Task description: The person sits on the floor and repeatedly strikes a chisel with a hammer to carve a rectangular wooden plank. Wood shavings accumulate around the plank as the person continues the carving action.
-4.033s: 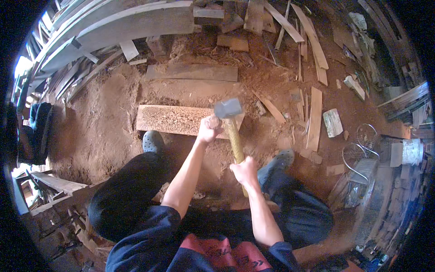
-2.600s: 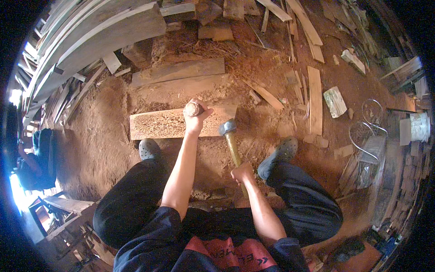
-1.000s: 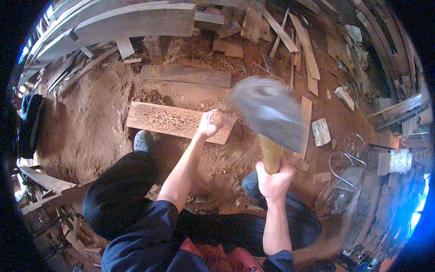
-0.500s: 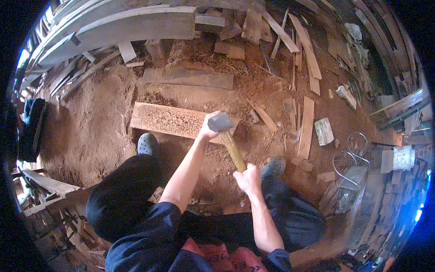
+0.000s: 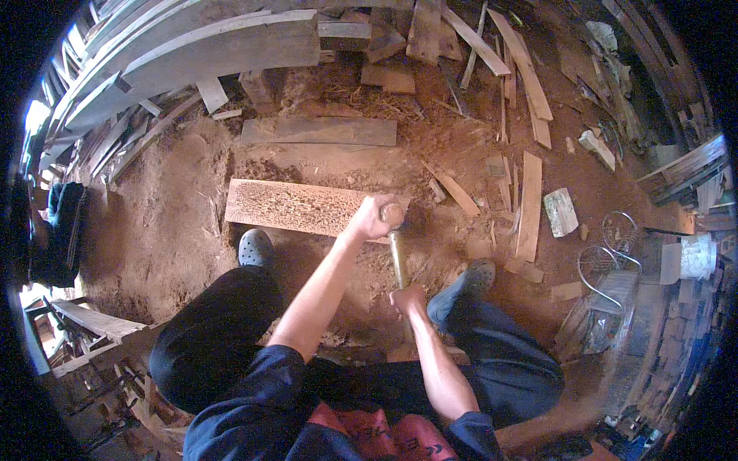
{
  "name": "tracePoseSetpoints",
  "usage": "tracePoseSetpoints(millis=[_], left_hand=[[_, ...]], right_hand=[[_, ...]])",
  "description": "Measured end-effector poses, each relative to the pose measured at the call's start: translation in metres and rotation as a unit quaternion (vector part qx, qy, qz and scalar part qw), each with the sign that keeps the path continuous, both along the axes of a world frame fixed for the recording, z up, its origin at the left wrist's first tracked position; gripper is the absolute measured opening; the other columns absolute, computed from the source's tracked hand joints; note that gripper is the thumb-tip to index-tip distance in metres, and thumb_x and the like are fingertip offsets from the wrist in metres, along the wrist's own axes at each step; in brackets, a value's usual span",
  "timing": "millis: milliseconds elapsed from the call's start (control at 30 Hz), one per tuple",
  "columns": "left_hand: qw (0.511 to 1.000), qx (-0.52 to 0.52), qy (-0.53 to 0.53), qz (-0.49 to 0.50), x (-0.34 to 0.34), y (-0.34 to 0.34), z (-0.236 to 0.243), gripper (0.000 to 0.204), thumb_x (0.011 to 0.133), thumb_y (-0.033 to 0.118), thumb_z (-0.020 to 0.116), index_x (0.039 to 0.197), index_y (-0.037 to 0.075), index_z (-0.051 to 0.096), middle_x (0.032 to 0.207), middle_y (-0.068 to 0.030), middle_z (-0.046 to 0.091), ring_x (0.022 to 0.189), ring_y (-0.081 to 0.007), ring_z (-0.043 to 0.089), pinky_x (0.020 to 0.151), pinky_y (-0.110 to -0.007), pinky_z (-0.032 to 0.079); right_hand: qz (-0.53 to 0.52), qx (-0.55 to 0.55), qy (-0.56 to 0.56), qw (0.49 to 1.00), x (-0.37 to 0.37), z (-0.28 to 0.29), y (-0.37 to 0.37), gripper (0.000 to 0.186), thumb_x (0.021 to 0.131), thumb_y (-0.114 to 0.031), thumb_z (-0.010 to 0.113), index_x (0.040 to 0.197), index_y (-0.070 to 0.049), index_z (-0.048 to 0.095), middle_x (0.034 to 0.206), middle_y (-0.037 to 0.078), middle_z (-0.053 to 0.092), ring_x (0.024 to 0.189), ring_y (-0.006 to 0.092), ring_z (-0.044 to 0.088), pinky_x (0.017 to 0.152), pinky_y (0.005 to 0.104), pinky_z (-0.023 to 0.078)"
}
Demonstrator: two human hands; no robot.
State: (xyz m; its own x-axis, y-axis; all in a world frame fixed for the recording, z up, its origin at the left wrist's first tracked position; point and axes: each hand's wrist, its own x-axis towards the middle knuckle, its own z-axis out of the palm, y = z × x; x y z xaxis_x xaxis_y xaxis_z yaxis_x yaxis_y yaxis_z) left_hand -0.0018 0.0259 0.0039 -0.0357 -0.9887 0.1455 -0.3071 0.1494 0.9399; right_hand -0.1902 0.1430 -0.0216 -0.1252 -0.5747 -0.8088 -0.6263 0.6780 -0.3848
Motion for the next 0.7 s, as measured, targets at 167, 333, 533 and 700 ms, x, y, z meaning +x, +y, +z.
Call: tracePoseSetpoints(millis=[167,333,533,700], left_hand=[[0.786,0.052,0.400,0.469,0.075,-0.009,0.003,0.025,0.056,-0.014,0.059,0.067,0.007,0.050,0.065,-0.0039,0.052,0.059,-0.0158,0.050,0.052,-0.031,0.042],[0.895,-0.010,0.121,0.430,0.106,-0.003,0.050,0.029,0.062,-0.010,0.052,0.088,-0.001,0.060,0.076,-0.0032,0.060,0.068,-0.0099,0.052,0.065,-0.024,0.044],[0.907,0.231,-0.219,0.276,0.132,-0.011,0.028,0.026,0.068,0.017,0.061,0.089,0.001,0.063,0.091,-0.0183,0.063,0.085,-0.0322,0.062,0.076,-0.037,0.049],[0.840,0.292,-0.407,0.208,0.167,0.014,-0.015,0.031,0.070,0.019,0.063,0.095,0.001,0.063,0.101,-0.0162,0.060,0.094,-0.0311,0.061,0.079,-0.037,0.050]], right_hand=[[0.072,0.006,0.058,0.996,0.010,0.022,-0.012,0.020,0.067,-0.009,0.055,0.073,0.011,0.058,0.055,0.017,0.058,0.044,0.0245,0.059,0.038,0.0366,0.045],[0.042,-0.021,-0.024,0.999,-0.006,-0.008,-0.005,0.016,0.064,-0.006,0.051,0.066,0.010,0.055,0.052,0.015,0.056,0.039,0.0230,0.055,0.036,0.0362,0.045],[0.067,-0.006,-0.008,0.998,-0.003,-0.017,-0.005,0.013,0.063,-0.005,0.052,0.059,0.007,0.056,0.048,0.014,0.054,0.040,0.0233,0.056,0.038,0.0369,0.045],[0.107,-0.005,0.031,0.994,0.011,0.022,-0.013,0.017,0.068,-0.008,0.056,0.071,0.009,0.061,0.057,0.018,0.059,0.046,0.0260,0.060,0.041,0.0377,0.046]])
